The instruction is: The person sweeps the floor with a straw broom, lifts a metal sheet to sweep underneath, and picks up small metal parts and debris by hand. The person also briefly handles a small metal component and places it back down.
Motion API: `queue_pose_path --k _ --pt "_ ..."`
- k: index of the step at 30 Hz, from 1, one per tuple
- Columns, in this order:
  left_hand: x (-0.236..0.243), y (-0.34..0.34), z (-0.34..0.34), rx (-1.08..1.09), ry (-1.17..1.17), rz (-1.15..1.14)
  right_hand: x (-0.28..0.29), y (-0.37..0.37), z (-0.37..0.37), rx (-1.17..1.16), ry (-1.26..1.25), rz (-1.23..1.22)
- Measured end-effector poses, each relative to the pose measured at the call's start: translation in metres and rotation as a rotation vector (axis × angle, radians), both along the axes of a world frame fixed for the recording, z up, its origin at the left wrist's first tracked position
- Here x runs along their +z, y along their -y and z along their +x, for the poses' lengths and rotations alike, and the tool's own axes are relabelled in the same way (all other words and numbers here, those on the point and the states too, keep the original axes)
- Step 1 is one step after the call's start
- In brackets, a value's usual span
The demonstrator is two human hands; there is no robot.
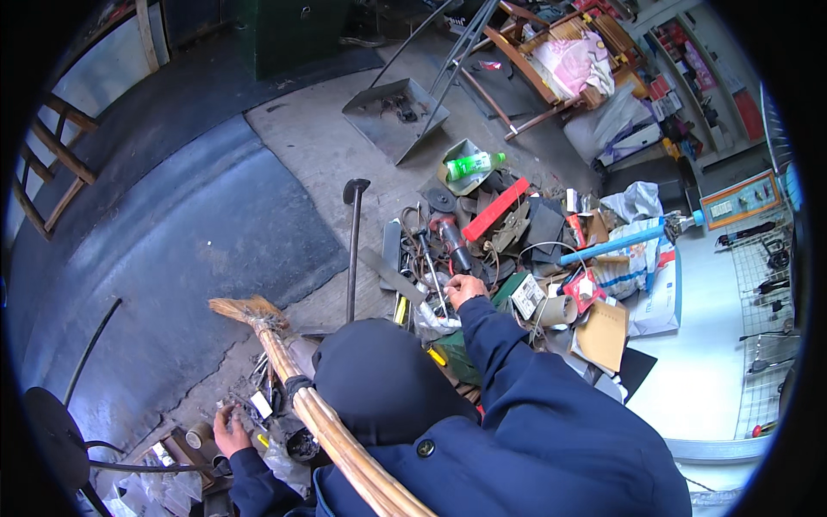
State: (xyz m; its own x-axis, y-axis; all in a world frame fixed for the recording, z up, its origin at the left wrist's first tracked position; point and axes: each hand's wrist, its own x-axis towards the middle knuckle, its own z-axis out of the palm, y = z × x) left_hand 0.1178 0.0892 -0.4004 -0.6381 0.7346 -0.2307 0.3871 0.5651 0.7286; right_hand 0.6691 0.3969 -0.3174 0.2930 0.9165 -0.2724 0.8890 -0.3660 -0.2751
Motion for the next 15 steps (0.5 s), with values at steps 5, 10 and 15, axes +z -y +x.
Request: queue_pose_path --k 5,10,15 --pt "0.005 0.008 -0.002 0.007 0.039 -0.010 -0.002 0.008 0.010 -0.021 0.109 -0.089" --pt "0.005 0.011 0.007 -0.043 0.068 0.045 0.001 0.008 0.015 -0.019 0.180 -0.138" --pt "-0.008 0.015 0.008 0.011 0.142 -0.078 -0.017 0.002 0.031 0.050 0.082 -0.084"
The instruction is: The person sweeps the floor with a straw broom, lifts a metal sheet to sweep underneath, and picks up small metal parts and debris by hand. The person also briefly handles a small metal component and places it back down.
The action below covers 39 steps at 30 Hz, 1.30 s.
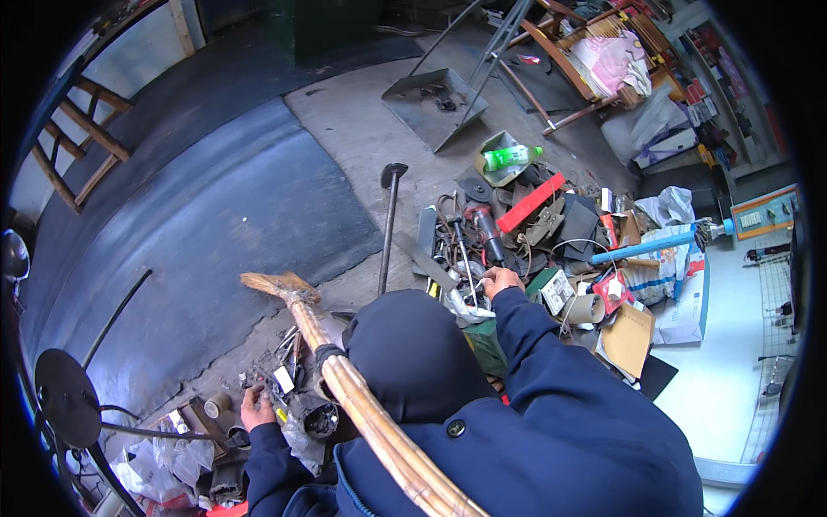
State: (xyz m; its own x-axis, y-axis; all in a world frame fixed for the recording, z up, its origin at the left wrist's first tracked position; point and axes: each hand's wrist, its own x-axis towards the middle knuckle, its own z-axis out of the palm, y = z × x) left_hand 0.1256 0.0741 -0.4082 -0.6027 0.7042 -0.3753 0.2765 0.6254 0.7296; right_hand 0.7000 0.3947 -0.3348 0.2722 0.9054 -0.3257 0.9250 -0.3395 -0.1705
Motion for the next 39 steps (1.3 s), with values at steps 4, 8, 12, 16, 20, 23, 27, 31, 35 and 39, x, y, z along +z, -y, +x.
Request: queue_pose_path --k 4,8,12,16,20,23,27,31,35,39 --pt "-0.004 0.006 0.008 0.048 0.087 -0.071 0.008 -0.019 -0.009 0.164 -0.180 0.113" --pt "0.016 0.002 0.016 0.038 -0.123 -0.178 0.085 -0.052 -0.095 0.172 -0.849 0.222" --pt "0.044 -0.025 -0.011 0.243 -0.259 -0.126 0.215 -0.041 -0.206 0.493 -1.010 0.306" --pt "0.060 -0.044 -0.074 0.374 -0.373 -0.114 0.316 0.013 -0.273 1.178 -0.707 0.130" --pt "0.054 -0.047 -0.148 0.261 -0.457 -0.357 0.331 0.043 -0.321 1.556 -0.557 -0.333" --pt "0.037 -0.041 -0.191 0.084 -0.551 -0.507 0.325 0.048 -0.334 1.518 -0.576 -0.371" --pt "0.015 -0.036 -0.219 -0.128 -0.775 -0.729 0.308 0.035 -0.334 1.379 -0.775 -0.242" --pt "0.000 -0.037 -0.225 -0.163 -0.761 -0.896 0.297 0.016 -0.324 1.115 -0.814 0.075" --pt "-0.014 -0.036 -0.228 -0.145 -0.715 -1.013 0.294 0.007 -0.311 0.712 -0.699 0.127" --pt "-0.028 -0.036 -0.234 -0.113 -0.656 -1.038 0.293 -0.003 -0.304 0.778 -0.656 0.033"
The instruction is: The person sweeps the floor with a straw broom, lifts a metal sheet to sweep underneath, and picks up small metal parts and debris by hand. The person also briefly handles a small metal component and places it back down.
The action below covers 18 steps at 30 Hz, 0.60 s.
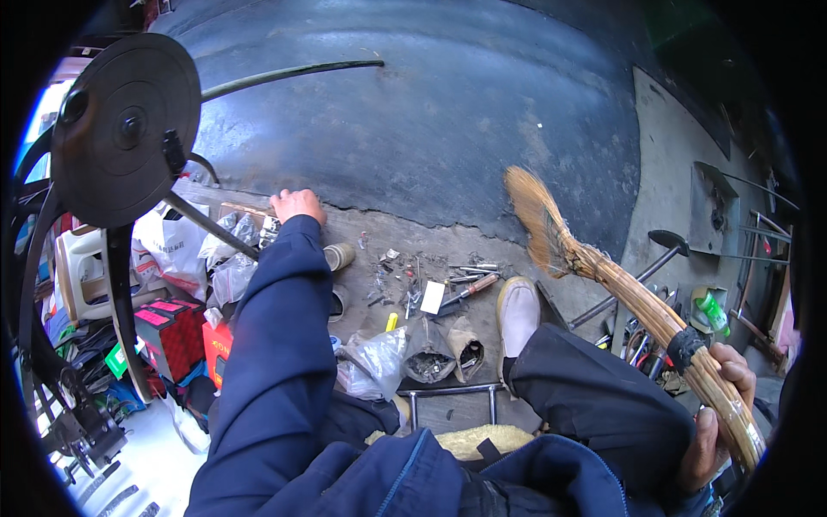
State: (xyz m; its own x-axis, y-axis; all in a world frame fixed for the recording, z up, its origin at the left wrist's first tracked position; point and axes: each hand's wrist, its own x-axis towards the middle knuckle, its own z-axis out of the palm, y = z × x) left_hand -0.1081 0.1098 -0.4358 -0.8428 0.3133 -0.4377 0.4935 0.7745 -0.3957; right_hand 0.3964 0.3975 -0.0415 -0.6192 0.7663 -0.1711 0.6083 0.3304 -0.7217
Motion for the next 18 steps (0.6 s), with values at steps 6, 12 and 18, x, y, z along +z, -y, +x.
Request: queue_pose_path --k 6,12,18 --pt "-0.002 -0.003 0.008 0.065 0.070 0.045 0.002 -0.007 0.004 0.114 0.025 0.004" --pt "0.010 0.013 0.008 0.094 0.033 0.064 0.019 -0.011 -0.020 0.207 0.001 0.128" --pt "0.010 0.015 0.019 0.064 -0.018 0.077 0.046 -0.028 -0.061 0.396 0.141 0.358"
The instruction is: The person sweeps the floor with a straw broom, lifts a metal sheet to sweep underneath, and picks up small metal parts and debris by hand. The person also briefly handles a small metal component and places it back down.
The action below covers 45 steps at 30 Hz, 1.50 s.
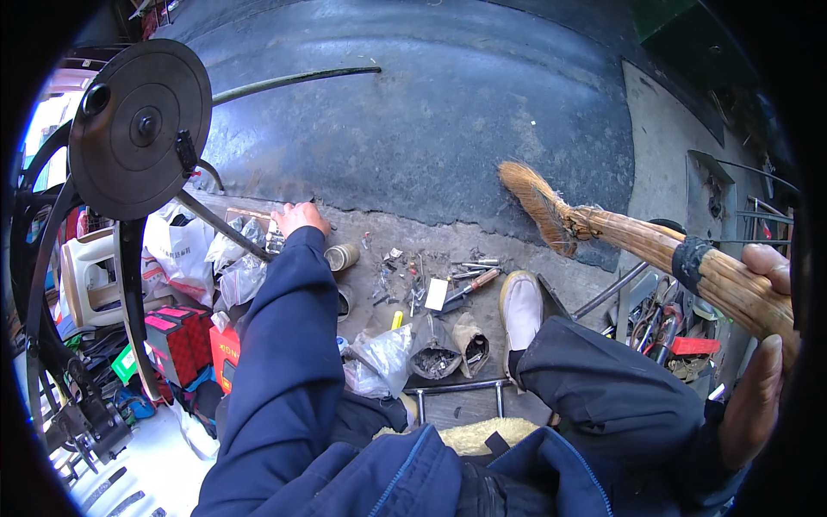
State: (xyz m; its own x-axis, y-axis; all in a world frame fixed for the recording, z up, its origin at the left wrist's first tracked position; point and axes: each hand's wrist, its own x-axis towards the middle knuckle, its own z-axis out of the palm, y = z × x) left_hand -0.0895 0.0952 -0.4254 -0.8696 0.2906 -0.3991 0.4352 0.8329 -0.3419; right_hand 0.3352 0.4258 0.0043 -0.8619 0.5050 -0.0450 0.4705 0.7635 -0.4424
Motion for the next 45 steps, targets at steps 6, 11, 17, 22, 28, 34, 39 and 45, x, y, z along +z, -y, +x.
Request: queue_pose_path --k 6,11,17,22,28,34,39,45 --pt "-0.008 -0.007 0.000 -0.017 0.044 -0.023 -0.026 0.001 -0.002 -0.163 -0.172 -0.152" --pt "-0.018 -0.008 -0.002 -0.014 0.053 -0.021 -0.029 -0.011 0.006 -0.110 -0.169 -0.165" --pt "-0.008 0.010 -0.012 0.018 0.067 0.037 -0.036 -0.014 0.017 -0.182 -0.150 -0.108" --pt "-0.001 0.005 -0.002 -0.019 0.106 -0.023 -0.035 -0.015 0.020 -0.191 -0.126 -0.073" --pt "-0.009 0.000 0.009 -0.110 0.064 -0.051 -0.031 -0.006 0.007 -0.186 -0.130 -0.107" --pt "-0.006 0.002 0.005 -0.092 0.079 0.223 -0.026 0.003 -0.024 -0.153 -0.171 -0.057" --pt "0.032 -0.018 -0.002 0.150 0.478 1.149 -0.031 0.018 -0.037 -0.201 -0.350 -0.138" --pt "0.148 -0.064 0.064 0.281 0.968 1.872 -0.030 0.036 -0.049 -0.238 -0.608 -0.501"
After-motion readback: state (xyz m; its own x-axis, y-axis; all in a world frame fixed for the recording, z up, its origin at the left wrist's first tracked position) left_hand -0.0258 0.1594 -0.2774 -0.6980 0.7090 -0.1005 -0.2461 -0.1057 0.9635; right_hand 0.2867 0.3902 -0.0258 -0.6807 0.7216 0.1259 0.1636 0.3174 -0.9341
